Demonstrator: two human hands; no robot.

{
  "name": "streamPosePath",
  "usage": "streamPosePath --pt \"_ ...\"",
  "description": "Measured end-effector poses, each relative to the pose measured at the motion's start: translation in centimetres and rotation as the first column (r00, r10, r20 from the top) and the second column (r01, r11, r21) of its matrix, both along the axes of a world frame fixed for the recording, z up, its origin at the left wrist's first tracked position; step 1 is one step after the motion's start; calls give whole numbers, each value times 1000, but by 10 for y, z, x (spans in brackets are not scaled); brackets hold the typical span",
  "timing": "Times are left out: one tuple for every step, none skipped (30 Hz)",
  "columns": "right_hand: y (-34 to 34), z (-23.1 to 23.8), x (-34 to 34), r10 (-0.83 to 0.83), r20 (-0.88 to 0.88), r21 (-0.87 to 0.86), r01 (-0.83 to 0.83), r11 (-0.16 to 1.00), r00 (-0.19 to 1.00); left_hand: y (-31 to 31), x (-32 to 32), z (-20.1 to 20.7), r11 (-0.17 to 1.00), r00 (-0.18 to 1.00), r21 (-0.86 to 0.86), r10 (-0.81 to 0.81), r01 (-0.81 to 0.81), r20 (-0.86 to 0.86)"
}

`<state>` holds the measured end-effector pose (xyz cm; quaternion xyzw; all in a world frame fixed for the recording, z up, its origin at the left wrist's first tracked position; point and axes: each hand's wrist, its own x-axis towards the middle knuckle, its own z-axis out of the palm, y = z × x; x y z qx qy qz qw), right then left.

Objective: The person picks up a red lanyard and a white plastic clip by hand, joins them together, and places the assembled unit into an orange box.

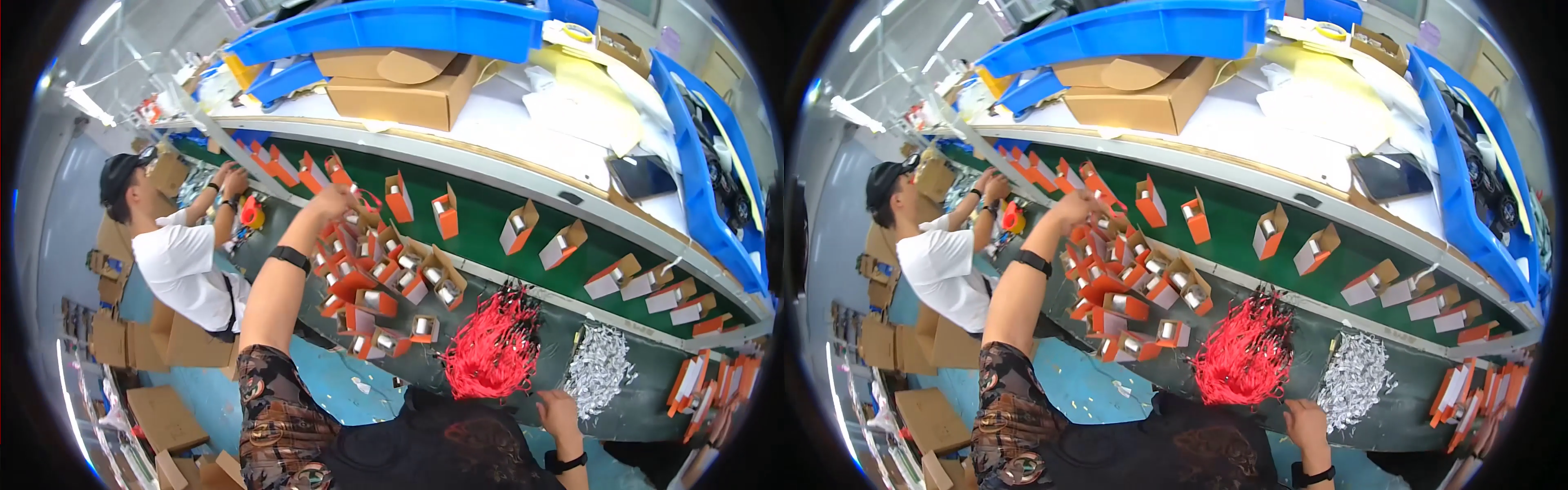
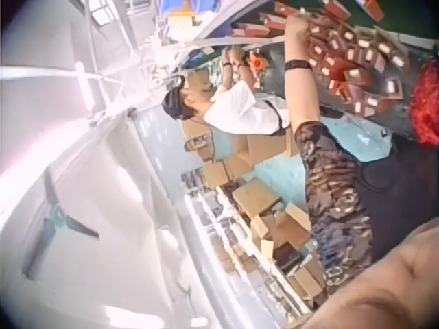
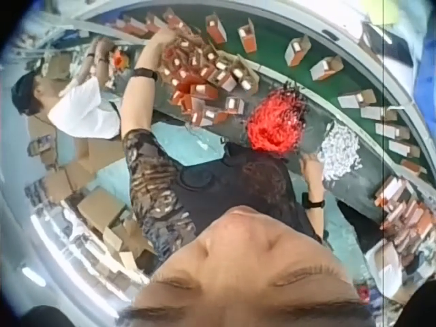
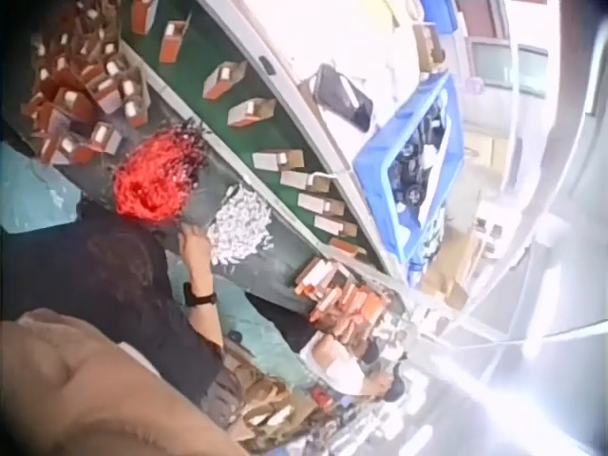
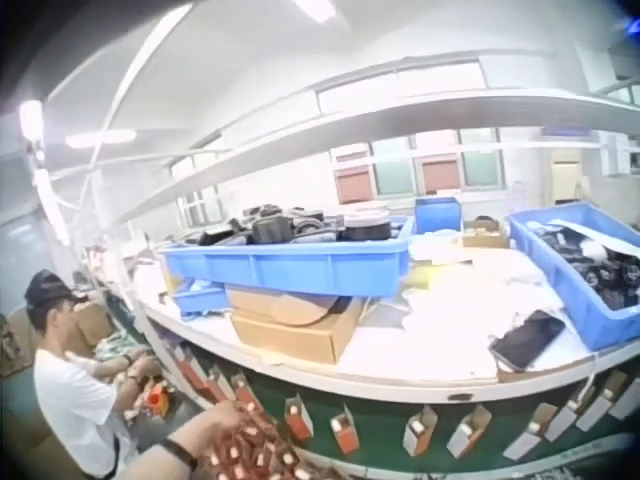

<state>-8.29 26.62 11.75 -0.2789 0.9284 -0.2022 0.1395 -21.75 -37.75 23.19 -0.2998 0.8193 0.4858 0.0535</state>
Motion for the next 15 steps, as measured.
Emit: streamPosePath --pt "-11 2 1 -25 6 23 25 999 1000 -20 -16 -10 1000 1000 25 -11 11 -16" --pt "-28 3 0 -43 25 43 42 998 999 -40 -33 -16 999 999 41 -18 19 -35" --pt "-40 5 0 -63 46 66 60 996 997 -50 -51 -26 997 999 57 -41 42 -28" --pt "-51 10 0 -88 53 82 84 993 995 -57 -69 -36 999 999 14 -41 41 -12" --pt "-61 15 1 -117 80 99 109 989 990 -63 -88 -47 999 999 -31 -45 45 1" --pt "-71 19 2 -137 107 111 125 986 985 -74 -103 -63 998 998 -21 -64 64 7" --pt "-77 21 5 -156 112 120 142 983 981 -87 -118 -84 992 991 -53 -115 118 65" --pt "-80 22 8 -197 115 147 179 973 974 -94 -134 -101 980 978 -80 -170 180 123" --pt "-83 24 12 -238 121 176 215 961 964 -88 -147 -101 952 931 -142 -224 273 288" --pt "-87 27 16 -261 129 188 235 954 957 -98 -162 -131 942 902 -111 -262 316 344" --pt "-90 30 20 -323 138 218 289 932 936 -81 -177 -128 915 861 -109 -317 388 399" --pt "-92 32 24 -373 146 243 332 911 916 -65 -183 -121 887 817 -109 -358 449 452" --pt "-93 32 26 -377 123 216 345 913 918 -61 -191 -134 877 803 -96 -382 472 456" --pt "-97 34 29 -392 130 226 358 906 911 -61 -193 -152 940 878 -30 -305 339 370" --pt "-101 37 30 -396 119 244 360 901 911 -62 -196 -171 978 934 50 -207 202 292"
